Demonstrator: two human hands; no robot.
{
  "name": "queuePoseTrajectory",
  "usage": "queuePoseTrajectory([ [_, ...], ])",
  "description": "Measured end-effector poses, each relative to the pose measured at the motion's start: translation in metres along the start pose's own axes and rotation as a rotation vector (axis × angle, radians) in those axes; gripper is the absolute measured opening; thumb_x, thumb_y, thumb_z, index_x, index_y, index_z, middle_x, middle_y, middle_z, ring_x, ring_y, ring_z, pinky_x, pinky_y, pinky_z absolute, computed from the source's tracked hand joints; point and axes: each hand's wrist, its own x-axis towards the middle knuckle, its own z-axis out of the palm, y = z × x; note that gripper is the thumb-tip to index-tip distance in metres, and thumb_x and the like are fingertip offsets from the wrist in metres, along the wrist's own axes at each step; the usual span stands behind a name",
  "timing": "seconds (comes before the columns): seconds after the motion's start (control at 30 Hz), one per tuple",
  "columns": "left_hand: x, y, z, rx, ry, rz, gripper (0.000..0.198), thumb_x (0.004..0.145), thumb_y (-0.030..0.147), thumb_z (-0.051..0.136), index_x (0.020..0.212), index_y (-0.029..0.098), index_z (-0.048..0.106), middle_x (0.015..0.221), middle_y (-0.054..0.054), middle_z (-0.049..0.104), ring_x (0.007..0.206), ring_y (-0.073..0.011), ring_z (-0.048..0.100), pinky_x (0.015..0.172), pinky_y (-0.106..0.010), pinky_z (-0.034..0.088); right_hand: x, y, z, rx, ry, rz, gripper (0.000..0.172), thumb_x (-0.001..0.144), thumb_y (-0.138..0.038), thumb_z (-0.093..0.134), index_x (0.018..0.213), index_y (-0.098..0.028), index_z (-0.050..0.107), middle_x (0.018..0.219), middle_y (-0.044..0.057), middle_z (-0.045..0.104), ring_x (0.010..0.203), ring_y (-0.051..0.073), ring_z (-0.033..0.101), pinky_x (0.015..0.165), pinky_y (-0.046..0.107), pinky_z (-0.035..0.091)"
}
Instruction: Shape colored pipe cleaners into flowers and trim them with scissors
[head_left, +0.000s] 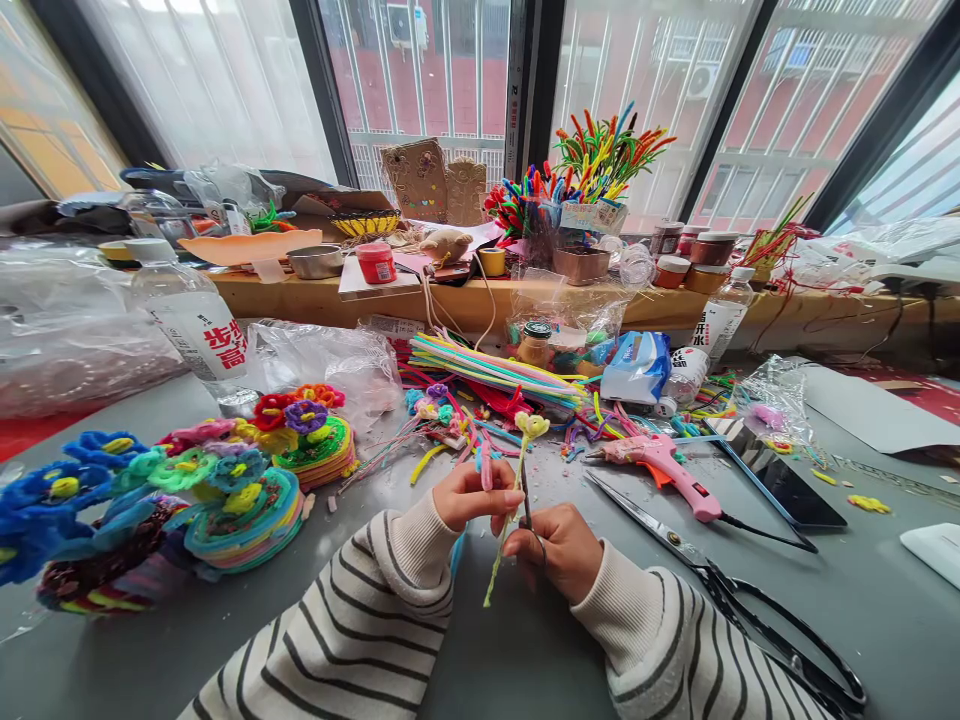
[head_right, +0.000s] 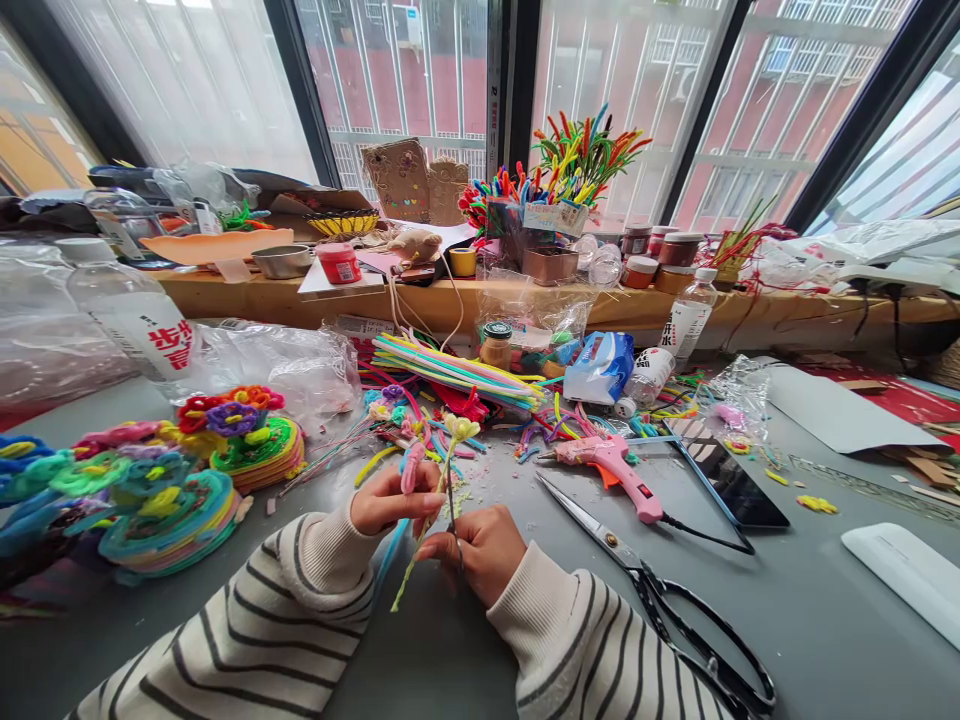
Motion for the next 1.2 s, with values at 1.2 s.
queuePoseTrajectory([
  [1.2,-0.0037,0.0040,0.0048,0.037,-0.027,-0.039,0.031,0.062,0.039,0.057,0.052,0.010,0.055,0.041,0.003,0.045,0.036,-0.0045,0.040,0.040,-0.020,0.028,0.0001,-0.0024,0.0000,-0.013,-0.046,-0.080,0.062,0.063,-0.067,0.034,0.041,-0.012,0.053,0.044,0.002,0.049,0.046,0.011,0.047,0.051,0.023,0.036],
])
